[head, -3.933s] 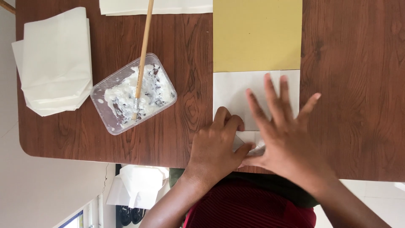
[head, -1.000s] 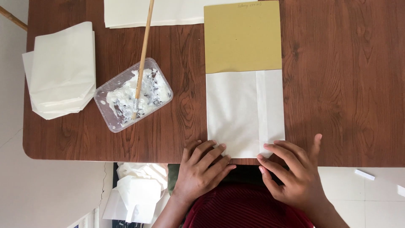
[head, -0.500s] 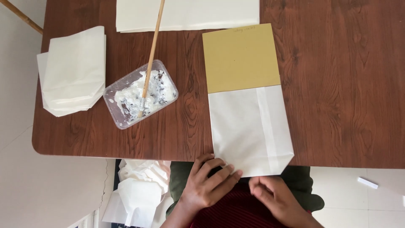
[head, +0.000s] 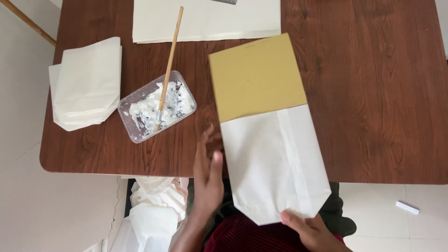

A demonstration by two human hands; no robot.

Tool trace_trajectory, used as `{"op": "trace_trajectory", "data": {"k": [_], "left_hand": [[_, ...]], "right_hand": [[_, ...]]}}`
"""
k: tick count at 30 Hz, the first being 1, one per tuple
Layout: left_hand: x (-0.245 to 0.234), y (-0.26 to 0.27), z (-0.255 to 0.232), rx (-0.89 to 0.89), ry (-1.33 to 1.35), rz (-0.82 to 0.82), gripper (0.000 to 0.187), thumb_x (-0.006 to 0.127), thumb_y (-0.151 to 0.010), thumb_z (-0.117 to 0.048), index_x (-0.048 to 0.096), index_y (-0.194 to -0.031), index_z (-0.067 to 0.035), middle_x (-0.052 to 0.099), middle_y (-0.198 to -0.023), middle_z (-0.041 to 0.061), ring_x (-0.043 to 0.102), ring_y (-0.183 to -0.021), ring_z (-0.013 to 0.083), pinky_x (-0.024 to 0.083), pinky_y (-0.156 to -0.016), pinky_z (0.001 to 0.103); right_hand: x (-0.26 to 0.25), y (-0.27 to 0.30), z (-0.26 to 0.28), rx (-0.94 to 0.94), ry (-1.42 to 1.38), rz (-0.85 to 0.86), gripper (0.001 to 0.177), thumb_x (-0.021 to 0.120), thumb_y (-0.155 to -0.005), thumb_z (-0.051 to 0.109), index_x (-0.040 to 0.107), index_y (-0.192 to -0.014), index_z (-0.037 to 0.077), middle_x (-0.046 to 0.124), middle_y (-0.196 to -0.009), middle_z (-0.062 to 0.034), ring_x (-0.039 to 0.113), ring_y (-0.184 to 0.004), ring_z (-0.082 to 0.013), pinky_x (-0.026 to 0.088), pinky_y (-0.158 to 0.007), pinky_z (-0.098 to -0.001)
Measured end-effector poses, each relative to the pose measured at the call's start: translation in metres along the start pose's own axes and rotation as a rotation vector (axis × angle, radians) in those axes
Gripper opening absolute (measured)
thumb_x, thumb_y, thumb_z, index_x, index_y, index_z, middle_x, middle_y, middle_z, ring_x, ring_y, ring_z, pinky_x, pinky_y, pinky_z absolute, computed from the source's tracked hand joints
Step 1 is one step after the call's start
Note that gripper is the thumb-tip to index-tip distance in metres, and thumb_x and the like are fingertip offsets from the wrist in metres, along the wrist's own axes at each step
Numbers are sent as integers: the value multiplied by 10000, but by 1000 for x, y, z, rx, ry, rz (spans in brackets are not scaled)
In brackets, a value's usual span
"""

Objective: Manually assembling a paper bag by folding paper around a template and applying glue with a brush.

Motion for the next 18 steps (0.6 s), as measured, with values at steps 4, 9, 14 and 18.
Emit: {"op": "trace_trajectory", "data": {"k": [4,9,14,18], "left_hand": [[0,-47,-20,-185,105,16,785,551,-823,-659,602,-1342,-72,683,-1324,93,638,-1254,208,488,-1027,367],[4,-76,-35,-296,424,-105,428,733,-847,-249,721,-1213,-26,763,-1233,84,706,-1155,177,583,-998,314],[9,-79,-38,-192,450,-154,405,743,-863,-212,722,-1205,3,757,-1219,88,690,-1127,148,572,-996,269],[-12,-101,-21,-174,380,-407,274,742,-898,-275,722,-1115,-109,762,-1075,3,681,-925,94,566,-797,269]], "right_hand": [[-1,10,-7,193,82,14,717,756,-848,246,496,-1510,163,849,-912,-182,780,-993,-210,455,-1053,-299],[-16,-33,-74,-228,112,77,1109,864,-751,90,177,-1613,210,162,-1732,107,107,-1592,-31,126,-1272,-227],[-5,-28,-35,-579,193,108,999,811,-783,198,224,-1581,68,272,-1686,-56,219,-1563,-161,165,-1253,-319],[-26,-51,-82,-1069,334,-15,957,905,-703,182,391,-1477,-47,462,-1566,-199,389,-1497,-269,300,-1247,-352]]}}
Point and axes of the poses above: each hand's wrist, its own y-axis away from the middle knuckle, its own x-axis out of the palm, z = x × y, the point moved 3 cm from there along -y, towards the middle knuckle
